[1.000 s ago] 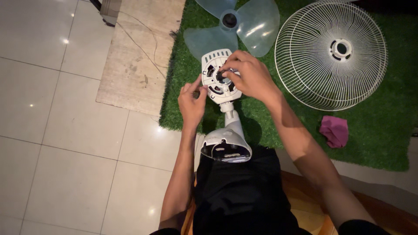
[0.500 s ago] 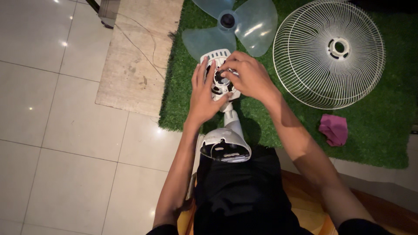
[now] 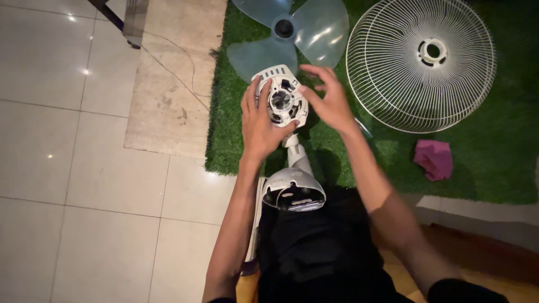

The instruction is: The person disassembles a standing fan motor housing using a screwdriver. They remove screws, separate the housing halves, and manipulate internal components while the fan blades and cage lie nearby.

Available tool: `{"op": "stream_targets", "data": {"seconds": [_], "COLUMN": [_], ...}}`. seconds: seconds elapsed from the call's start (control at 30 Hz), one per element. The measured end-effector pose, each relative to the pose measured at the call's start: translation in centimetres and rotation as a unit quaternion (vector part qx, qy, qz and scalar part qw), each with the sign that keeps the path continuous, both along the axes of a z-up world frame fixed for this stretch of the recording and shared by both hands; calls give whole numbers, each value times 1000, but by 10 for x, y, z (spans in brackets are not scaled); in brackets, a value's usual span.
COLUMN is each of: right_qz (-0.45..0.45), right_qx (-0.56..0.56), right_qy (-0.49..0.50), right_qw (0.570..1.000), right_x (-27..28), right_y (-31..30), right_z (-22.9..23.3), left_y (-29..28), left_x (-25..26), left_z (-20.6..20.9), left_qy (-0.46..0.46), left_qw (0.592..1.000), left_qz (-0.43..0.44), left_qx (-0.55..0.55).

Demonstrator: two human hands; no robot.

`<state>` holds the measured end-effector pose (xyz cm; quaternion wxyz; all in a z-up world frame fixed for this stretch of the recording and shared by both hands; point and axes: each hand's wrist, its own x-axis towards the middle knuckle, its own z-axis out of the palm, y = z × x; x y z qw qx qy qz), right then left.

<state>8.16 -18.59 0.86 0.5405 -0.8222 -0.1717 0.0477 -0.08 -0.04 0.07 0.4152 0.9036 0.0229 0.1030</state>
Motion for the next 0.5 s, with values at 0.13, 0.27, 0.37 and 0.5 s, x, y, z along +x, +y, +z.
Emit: {"op": "stream_targets", "data": {"seconds": [0.13, 0.27, 0.37, 0.5], "right_qz": [-24, -2, -3, -4], "right_qx": [97, 161, 190, 200], "right_qy": [242, 297, 314, 316], "right_qw": [965, 941, 930, 928], "right_x": [-14, -28, -34, -35], "right_y": [-17, -25, -27, -27], "right_z": [-30, -49, -53, -54], "left_y": [-1, -2, -3, -5], "left_x": [0, 0, 0, 0], "left_z": [1, 2, 4, 7], "left_qy": [-11, -9, 1, 8], "left_qw": [1000, 1000, 1000, 999], "left_qz": [-4, -6, -4, -7], "left_qx": [-3, -12, -26, -30]}}
